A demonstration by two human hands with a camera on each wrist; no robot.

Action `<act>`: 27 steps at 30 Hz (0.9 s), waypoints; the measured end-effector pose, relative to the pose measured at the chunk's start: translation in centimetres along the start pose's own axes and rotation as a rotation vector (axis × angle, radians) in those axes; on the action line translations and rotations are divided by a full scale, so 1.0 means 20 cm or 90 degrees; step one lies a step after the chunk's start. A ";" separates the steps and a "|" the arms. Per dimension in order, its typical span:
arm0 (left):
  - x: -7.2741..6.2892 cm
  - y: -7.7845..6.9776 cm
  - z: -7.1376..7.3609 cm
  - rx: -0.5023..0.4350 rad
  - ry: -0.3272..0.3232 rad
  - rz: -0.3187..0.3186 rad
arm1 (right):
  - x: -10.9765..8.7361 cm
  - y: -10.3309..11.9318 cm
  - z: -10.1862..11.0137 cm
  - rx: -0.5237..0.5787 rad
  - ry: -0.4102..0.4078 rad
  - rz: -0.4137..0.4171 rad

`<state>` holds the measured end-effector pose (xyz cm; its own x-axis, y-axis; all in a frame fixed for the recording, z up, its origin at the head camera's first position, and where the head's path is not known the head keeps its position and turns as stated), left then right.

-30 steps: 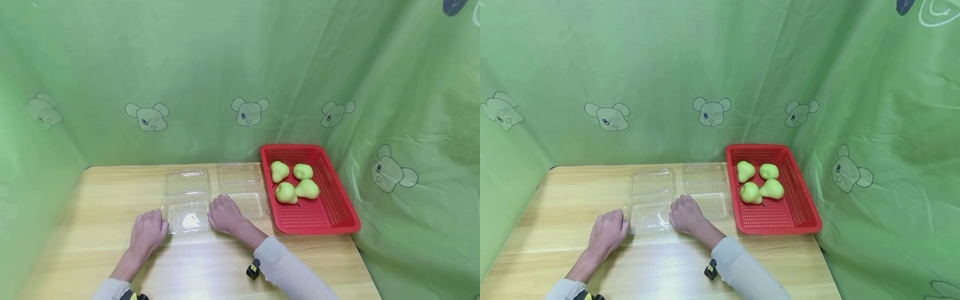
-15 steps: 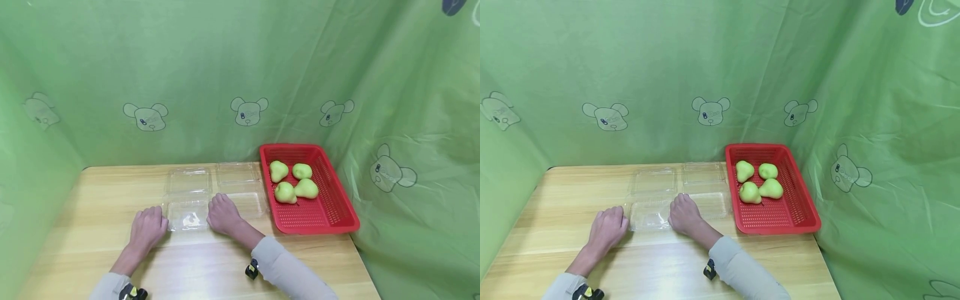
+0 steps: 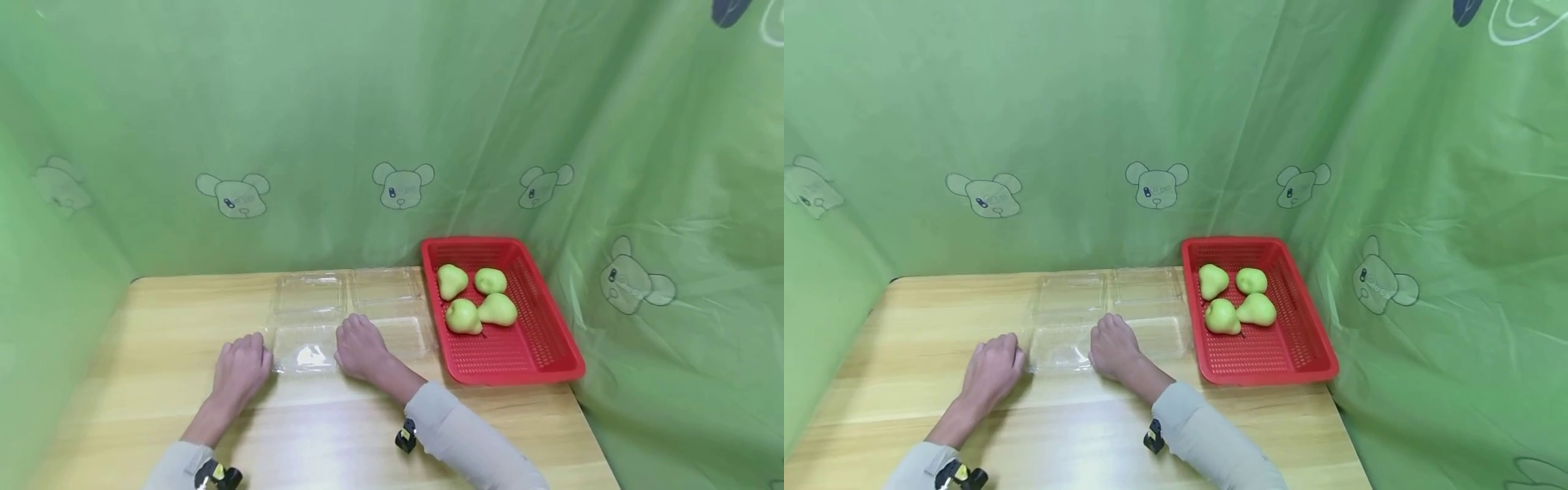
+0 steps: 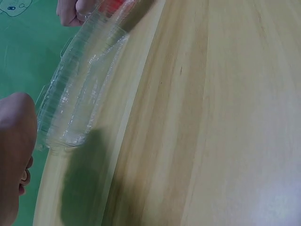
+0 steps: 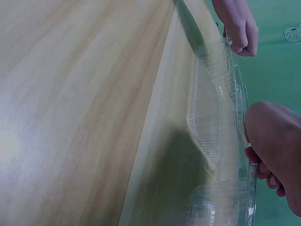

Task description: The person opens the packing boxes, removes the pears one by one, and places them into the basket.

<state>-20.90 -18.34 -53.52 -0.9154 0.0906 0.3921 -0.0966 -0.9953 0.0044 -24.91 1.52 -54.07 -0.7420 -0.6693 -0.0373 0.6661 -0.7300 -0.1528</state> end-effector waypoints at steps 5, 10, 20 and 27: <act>0.01 0.01 0.03 -0.009 -0.021 0.015 | 0.02 -0.01 0.01 0.023 -0.016 -0.010; 0.02 0.02 0.05 -0.009 -0.054 0.022 | 0.02 -0.01 0.03 0.063 -0.055 -0.004; 0.03 0.04 0.07 -0.026 -0.051 0.037 | 0.02 -0.03 0.07 0.096 -0.050 -0.018; 0.06 0.04 0.10 -0.027 -0.031 0.028 | -0.06 -0.15 0.16 0.137 -0.062 -0.042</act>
<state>-21.37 -19.09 -51.17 -0.8990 0.0445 0.4356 -0.0747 -0.9958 -0.0524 -25.74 4.02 -50.46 -0.7810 -0.6215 0.0623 0.6245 -0.7785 0.0628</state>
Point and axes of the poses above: each hand's wrist, its own x-axis towards the middle knuckle, its own z-axis out of the back of the hand, y = z × x, the point moved 9 cm from there along x, towards the middle knuckle, and after that the axes turned 15 degrees about x, right-handed, at the moved point
